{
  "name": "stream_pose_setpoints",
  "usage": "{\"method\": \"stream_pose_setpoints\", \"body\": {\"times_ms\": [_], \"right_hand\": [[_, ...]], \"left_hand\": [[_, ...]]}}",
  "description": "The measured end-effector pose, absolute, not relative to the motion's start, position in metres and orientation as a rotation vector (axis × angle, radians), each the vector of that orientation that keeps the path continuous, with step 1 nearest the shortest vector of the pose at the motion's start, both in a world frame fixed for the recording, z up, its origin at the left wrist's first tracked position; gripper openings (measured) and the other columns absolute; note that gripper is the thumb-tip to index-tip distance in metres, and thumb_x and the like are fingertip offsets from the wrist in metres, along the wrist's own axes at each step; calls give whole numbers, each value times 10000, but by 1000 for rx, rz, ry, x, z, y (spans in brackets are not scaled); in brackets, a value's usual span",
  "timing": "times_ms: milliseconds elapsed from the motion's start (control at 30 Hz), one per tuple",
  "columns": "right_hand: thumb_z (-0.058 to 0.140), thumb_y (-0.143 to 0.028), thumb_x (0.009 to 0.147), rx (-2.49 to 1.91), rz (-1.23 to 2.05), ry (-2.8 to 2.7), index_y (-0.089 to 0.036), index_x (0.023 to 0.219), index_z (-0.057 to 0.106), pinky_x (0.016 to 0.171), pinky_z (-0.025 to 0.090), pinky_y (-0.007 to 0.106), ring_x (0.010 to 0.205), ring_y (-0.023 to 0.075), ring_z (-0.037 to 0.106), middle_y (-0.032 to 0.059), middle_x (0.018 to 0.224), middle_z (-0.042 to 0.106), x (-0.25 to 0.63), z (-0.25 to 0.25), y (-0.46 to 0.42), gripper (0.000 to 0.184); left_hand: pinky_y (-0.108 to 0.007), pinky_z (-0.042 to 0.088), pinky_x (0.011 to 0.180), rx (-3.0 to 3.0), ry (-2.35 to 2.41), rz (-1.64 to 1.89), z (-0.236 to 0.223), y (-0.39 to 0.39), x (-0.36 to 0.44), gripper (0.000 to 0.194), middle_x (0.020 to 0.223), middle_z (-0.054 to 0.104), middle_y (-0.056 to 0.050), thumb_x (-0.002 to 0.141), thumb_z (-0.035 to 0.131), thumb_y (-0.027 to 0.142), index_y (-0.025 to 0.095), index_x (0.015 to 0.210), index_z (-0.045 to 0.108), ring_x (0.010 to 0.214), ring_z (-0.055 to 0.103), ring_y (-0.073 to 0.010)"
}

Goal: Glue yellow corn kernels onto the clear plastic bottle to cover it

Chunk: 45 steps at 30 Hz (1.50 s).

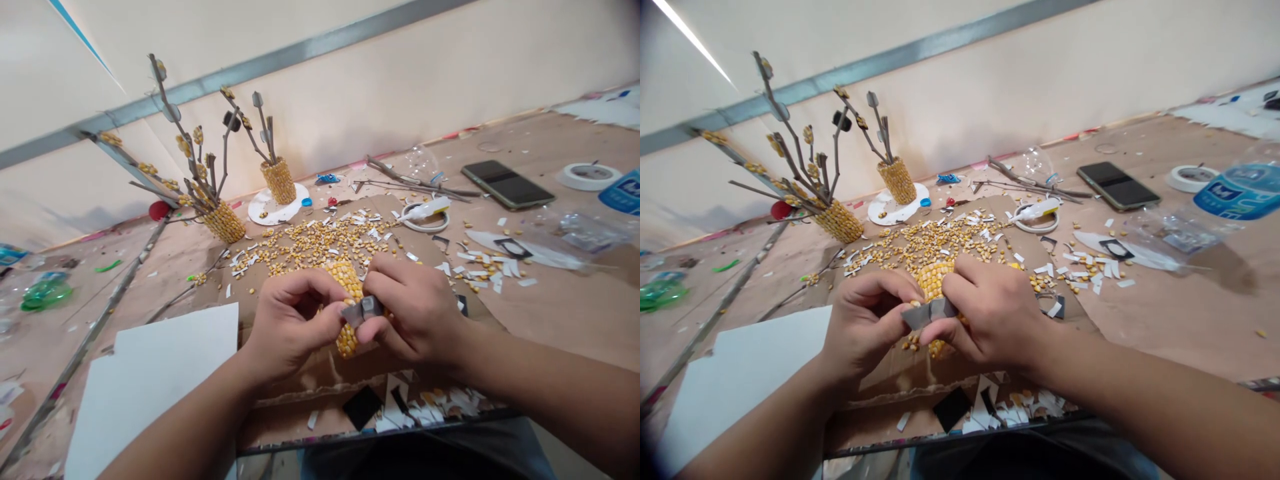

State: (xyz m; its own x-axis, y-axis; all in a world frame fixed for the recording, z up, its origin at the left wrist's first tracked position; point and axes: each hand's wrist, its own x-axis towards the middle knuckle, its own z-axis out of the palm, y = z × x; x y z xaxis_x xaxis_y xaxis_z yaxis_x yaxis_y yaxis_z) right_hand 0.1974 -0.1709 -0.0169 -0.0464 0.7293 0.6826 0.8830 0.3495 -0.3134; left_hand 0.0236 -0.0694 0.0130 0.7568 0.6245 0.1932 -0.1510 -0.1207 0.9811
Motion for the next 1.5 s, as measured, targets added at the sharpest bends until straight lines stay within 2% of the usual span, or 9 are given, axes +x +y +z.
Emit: {"method": "stream_pose_setpoints", "body": {"times_ms": [200, 500, 700, 900, 1067, 1200, 1300, 1400, 1500], "right_hand": [[243, -683, 1094, -1415, -231, -1829, -200, 705, 558, 559, 274, 329, 579, 151, 410, 33, 700, 507, 190, -13, -177, 696], [384, -649, 1084, -1530, -152, -1433, -248, 758, 417, 596, 286, 339, 625, 172, 411, -10, 697, 428, 225, -19, -161, 518], [624, -244, 993, -1128, 83, -1653, -233, 1051, 588, 650, 458, 283, 732, 154, 571, 4, 862, 580, 216, -20, -161, 69], [601, -175, 996, -1007, 46, -1837, -227, 1193, 688, 701, 532, 304, 845, 182, 674, 70, 985, 696, 219, -20, -167, 222], [634, -123, 951, -1139, 35, -1613, -229, 974, 671, 675, 506, 303, 764, 169, 645, 28, 855, 683, 218, -18, -165, 114], [686, -269, 994, -1475, 12, -1311, -229, 809, 632, 552, 400, 300, 568, 139, 498, -34, 628, 549, 224, -20, -156, 197], [720, -228, 957, -1295, 24, -1485, -227, 959, 698, 605, 468, 289, 665, 146, 600, 3, 785, 680, 228, -21, -153, 22], [679, -121, 932, -1047, 54, -1709, -225, 1101, 718, 721, 542, 285, 836, 159, 688, 50, 968, 739, 226, -21, -155, 202], [665, -121, 940, -1012, 39, -1802, -216, 1107, 723, 729, 540, 277, 861, 160, 691, 68, 992, 732, 223, -22, -159, 201]], "left_hand": [[-223, 542, 646, 1605, 316, 679, 16, -72, 25, 169, 736, 755, -51, 872, 853, 310, 185, 780, 785, 670, 670, -136], [-196, 460, 519, 1525, 323, 646, 16, -70, 25, 142, 661, 694, -22, 769, 911, 226, 174, 751, 780, 568, 574, -102], [-179, 431, 552, 1478, 525, 499, 14, -63, 27, 195, 672, 677, -3, 820, 891, 309, 158, 775, 776, 593, 548, -81], [-173, 450, 596, 1470, 574, 418, 19, -64, 30, 150, 704, 694, 11, 777, 913, 228, 160, 787, 780, 633, 568, -80], [-182, 435, 577, 1522, 618, 424, 18, -62, 29, 151, 700, 675, 9, 794, 891, 238, 155, 785, 766, 625, 557, -86], [-184, 444, 580, 1547, 624, 451, 17, -62, 28, 138, 690, 653, 23, 862, 837, 265, 165, 810, 757, 586, 508, -68], [-183, 443, 583, 1558, 625, 459, 18, -62, 29, 135, 681, 643, 33, 878, 820, 261, 172, 804, 750, 582, 495, -65], [-187, 450, 600, 1570, 612, 444, 18, -61, 29, 133, 689, 652, 33, 889, 810, 267, 176, 813, 751, 602, 516, -70], [-202, 464, 622, 1606, 602, 416, 17, -61, 29, 135, 731, 691, 14, 896, 805, 286, 175, 836, 757, 651, 569, -90]]}}
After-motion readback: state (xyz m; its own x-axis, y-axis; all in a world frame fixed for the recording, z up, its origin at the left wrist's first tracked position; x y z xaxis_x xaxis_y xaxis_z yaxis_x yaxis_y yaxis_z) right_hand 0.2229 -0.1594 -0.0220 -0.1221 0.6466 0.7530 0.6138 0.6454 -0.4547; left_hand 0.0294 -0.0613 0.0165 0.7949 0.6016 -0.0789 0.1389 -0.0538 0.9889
